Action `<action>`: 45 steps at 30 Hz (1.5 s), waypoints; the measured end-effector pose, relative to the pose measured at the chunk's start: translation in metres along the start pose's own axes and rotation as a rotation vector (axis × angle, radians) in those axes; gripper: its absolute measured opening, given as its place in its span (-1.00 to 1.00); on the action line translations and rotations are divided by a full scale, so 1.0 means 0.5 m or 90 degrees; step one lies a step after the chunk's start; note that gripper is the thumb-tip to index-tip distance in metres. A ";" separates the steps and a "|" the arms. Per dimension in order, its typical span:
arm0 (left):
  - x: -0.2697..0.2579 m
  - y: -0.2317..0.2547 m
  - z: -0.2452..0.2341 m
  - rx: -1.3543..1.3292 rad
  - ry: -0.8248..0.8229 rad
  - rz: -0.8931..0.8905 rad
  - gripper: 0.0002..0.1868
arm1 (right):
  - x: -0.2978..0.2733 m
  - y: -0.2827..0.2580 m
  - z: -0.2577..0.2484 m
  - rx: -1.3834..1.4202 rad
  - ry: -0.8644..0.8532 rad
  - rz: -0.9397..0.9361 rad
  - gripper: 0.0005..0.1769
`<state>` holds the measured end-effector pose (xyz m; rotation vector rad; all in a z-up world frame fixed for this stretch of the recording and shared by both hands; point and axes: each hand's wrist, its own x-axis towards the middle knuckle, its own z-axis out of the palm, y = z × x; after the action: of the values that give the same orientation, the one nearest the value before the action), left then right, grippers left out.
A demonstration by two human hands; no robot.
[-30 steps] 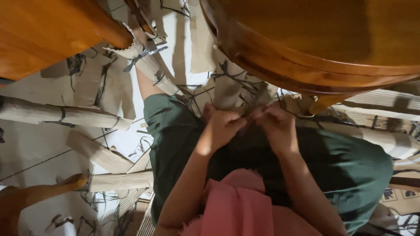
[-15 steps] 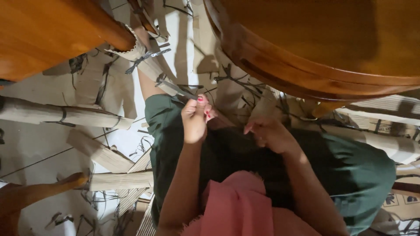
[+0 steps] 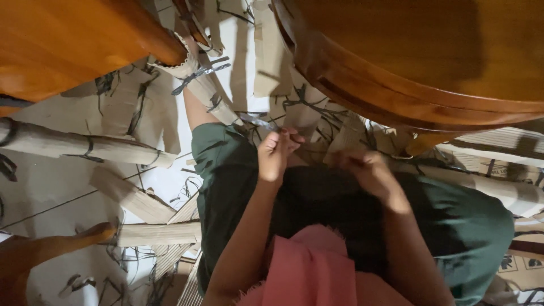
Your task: Wrapping wooden table legs with protective paper and securing them with ties.
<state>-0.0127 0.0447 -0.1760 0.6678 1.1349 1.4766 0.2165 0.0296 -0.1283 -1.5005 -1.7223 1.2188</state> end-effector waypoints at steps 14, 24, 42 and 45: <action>0.063 -0.015 -0.065 -0.016 0.097 -0.006 -0.66 | -0.026 0.140 -0.131 -0.230 0.398 -0.054 -0.93; 0.136 -0.048 -0.083 0.053 0.025 -0.044 -0.61 | 0.098 0.266 -0.072 -0.065 0.416 -0.111 -0.83; 0.193 0.027 -0.068 -0.286 0.016 -0.048 -0.62 | 0.316 0.311 -0.012 -0.137 0.116 0.174 -0.68; 0.112 0.129 -0.079 -0.033 0.016 0.011 -0.59 | 0.314 0.500 -0.009 0.236 0.198 0.073 -0.75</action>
<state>-0.0873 0.0911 -0.1423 0.6264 1.1089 1.5268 0.3011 0.1737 -0.3719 -1.4825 -1.1520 1.2080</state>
